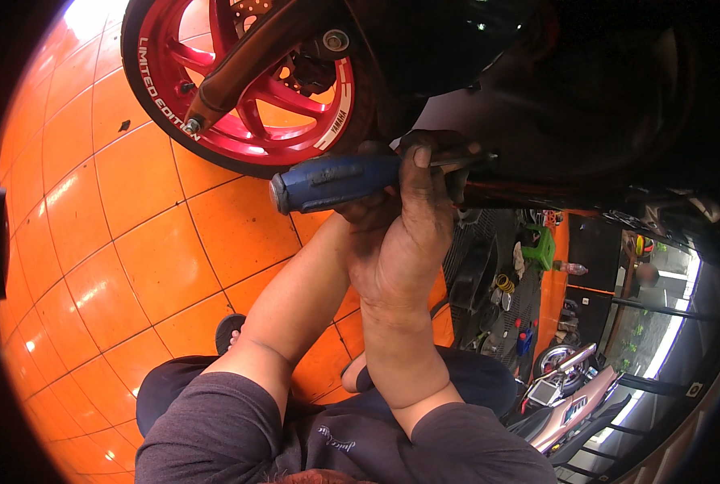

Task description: The person removes and replaces screws from the lower fairing of a motorcycle using a screwdriver, and later handles a plastic fairing piece.

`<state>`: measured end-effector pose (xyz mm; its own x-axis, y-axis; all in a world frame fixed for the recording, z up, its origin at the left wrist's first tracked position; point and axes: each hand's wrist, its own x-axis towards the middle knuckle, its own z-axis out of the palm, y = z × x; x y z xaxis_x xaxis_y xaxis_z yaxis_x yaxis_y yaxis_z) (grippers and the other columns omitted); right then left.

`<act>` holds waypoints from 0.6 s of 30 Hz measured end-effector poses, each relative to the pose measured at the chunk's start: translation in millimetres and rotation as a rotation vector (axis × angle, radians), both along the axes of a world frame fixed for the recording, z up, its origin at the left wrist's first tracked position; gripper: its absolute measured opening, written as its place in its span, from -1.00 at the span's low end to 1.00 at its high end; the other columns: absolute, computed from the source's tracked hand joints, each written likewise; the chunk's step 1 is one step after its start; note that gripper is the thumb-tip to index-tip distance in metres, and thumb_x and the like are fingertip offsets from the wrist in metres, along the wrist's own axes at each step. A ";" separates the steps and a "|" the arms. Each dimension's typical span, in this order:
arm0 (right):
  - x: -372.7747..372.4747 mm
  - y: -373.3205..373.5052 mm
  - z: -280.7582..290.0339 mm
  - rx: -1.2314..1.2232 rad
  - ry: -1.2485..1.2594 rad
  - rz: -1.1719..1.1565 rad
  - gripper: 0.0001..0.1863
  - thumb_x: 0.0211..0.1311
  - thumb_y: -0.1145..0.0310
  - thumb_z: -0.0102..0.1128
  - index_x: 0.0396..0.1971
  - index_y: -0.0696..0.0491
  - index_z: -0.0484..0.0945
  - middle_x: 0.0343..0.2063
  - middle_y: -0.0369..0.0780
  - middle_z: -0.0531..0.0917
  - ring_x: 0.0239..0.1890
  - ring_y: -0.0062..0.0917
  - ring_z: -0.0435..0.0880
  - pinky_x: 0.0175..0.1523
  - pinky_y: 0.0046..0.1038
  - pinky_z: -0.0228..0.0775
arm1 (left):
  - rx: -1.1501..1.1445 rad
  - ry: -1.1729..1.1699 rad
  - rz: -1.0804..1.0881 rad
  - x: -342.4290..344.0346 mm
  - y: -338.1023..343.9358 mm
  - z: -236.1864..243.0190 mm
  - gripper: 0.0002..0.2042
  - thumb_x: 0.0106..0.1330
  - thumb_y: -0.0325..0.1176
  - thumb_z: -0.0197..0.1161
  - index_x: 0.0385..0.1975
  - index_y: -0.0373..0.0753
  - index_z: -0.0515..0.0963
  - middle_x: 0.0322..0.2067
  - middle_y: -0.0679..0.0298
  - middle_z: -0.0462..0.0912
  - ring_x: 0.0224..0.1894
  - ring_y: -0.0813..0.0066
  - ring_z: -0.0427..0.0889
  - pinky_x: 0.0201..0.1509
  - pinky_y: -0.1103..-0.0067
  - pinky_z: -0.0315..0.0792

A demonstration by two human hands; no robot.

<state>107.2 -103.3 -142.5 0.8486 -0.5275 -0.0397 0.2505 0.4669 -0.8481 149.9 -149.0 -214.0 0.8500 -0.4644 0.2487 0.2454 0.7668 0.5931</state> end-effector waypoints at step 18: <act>33.2 1.5 -9.5 -0.056 -0.102 -0.131 -0.73 0.36 0.26 0.06 -0.04 0.06 0.44 -0.10 -0.10 0.57 -0.05 -0.30 0.61 0.01 -0.09 0.56 | 0.102 -0.028 -0.200 10.5 -9.3 -7.2 -0.57 0.31 -0.08 0.13 0.02 -0.27 0.49 -0.20 0.11 0.62 -0.31 0.45 0.64 -0.18 0.56 0.52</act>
